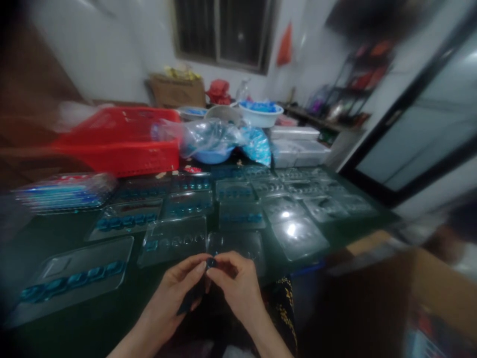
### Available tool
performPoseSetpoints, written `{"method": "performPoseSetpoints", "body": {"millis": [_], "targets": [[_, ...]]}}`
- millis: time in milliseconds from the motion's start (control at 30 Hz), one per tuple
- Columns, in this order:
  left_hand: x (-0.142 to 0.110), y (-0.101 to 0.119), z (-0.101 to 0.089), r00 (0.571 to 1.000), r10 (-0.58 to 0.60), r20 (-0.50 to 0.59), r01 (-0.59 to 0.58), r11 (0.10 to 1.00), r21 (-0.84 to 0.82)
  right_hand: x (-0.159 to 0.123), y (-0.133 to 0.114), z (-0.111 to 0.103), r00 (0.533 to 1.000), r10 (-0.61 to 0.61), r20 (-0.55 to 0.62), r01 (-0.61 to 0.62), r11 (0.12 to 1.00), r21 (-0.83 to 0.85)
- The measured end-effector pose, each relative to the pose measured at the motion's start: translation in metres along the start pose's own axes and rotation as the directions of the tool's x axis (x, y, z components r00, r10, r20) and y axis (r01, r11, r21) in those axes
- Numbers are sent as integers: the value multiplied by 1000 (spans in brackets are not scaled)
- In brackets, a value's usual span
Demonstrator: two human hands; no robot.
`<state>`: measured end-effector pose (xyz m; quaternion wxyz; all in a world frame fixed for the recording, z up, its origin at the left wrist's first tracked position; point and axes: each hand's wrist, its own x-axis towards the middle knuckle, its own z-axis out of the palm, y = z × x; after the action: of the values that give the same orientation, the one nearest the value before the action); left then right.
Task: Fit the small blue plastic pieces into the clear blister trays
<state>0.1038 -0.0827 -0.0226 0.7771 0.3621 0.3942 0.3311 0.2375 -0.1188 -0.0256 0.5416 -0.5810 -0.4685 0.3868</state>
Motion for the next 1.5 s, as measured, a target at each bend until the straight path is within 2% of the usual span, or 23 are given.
{"method": "performPoseSetpoints", "body": {"millis": [233, 333, 433, 533, 700, 867, 967, 1100, 1233, 1300, 1433, 1500], "targets": [[1, 2, -2, 995, 82, -63, -74, 989, 132, 1, 0, 1, 990, 125, 61, -137, 959, 246], [2, 2, -3, 995, 98, 25, -100, 989, 110, 2, -3, 0, 968, 176, 179, -228, 915, 333], [3, 1, -5, 993, 36, 111, -46, 995, 87, 4, -6, -1, 943, 198, 267, -296, 865, 405], [5, 0, -6, 991, -29, 134, 19, 997, 77, 6, -8, -4, 922, 226, 313, -344, 849, 402], [8, -2, -4, 988, -31, 152, 30, 1000, 7, 5, -4, -11, 878, 260, 402, -394, 869, 300], [9, -2, 1, 979, -84, 186, 79, 996, 32, 1, 7, -15, 917, 226, 330, -331, 892, 309], [7, 1, 3, 964, -132, 230, 120, 991, 64, -2, 5, -17, 942, 207, 263, -280, 919, 279], [4, 3, 5, 923, -205, 324, 205, 978, 35, -4, -4, -18, 946, 229, 230, -276, 941, 196], [3, -2, 9, 933, -212, 292, 235, 971, -45, -3, 2, -18, 939, 272, 209, -312, 931, 191], [4, -3, 11, 932, -230, 281, 266, 959, -98, -3, 10, -20, 921, 294, 257, -362, 890, 278], [6, 4, 8, 922, -260, 288, 327, 920, -216, -4, 20, -36, 846, 282, 451, -507, 688, 519], [8, 10, 6, 934, -235, 269, 300, 924, -236, -6, 19, -46, 870, 285, 403, -481, 671, 564]]}}
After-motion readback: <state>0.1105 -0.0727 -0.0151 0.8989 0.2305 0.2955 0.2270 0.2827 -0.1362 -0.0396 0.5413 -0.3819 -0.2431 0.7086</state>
